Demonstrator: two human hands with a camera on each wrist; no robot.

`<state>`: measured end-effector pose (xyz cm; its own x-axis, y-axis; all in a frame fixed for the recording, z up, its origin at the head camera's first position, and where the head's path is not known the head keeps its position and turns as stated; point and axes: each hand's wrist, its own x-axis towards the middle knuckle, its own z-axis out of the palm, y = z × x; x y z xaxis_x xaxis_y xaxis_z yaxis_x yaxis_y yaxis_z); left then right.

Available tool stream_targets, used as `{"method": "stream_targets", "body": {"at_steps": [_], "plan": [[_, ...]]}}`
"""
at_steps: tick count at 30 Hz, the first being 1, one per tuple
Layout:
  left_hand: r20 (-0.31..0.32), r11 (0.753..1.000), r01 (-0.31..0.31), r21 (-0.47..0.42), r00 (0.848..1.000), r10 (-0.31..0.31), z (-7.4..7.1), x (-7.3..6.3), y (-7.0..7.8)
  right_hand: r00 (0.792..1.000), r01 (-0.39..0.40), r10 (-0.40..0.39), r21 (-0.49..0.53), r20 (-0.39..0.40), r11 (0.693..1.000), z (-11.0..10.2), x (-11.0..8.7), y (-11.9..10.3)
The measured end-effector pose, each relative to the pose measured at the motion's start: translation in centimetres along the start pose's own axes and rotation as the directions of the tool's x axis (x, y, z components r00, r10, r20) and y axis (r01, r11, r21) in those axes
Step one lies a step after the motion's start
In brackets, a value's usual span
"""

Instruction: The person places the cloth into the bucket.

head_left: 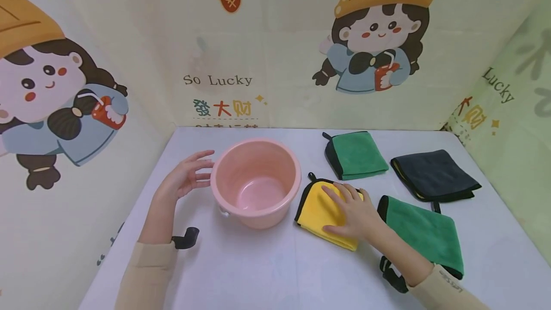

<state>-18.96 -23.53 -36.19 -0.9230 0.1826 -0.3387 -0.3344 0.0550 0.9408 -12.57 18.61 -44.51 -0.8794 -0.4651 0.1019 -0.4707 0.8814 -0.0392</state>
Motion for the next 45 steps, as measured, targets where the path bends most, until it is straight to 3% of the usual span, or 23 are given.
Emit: {"method": "stream_targets", "body": {"at_steps": [10, 25, 36, 45], "plan": [[0.057, 1.0, 0.006, -0.03, 0.998, -0.005, -0.2, 0.0, -0.5, 0.999, 0.043, -0.042, -0.041, 0.031, 0.998, 1.1, -0.3, -0.8], [0.067, 0.999, 0.018, -0.043, 0.998, -0.015, 0.0, -0.3, -0.3, 0.996, 0.08, -0.077, -0.062, 0.05, 0.995, 1.9, -0.1, -1.4], [0.067, 0.998, 0.03, -0.052, 0.997, -0.026, 0.0, -0.3, -0.1, 0.993, 0.109, -0.107, -0.065, 0.041, 0.992, 1.9, 0.4, -1.6], [0.08, 0.999, 0.029, -0.022, 0.996, -0.027, 0.0, -0.4, 0.1, 0.989, 0.147, -0.149, -0.097, -0.016, 0.984, 2.2, 0.5, -1.3]]}}
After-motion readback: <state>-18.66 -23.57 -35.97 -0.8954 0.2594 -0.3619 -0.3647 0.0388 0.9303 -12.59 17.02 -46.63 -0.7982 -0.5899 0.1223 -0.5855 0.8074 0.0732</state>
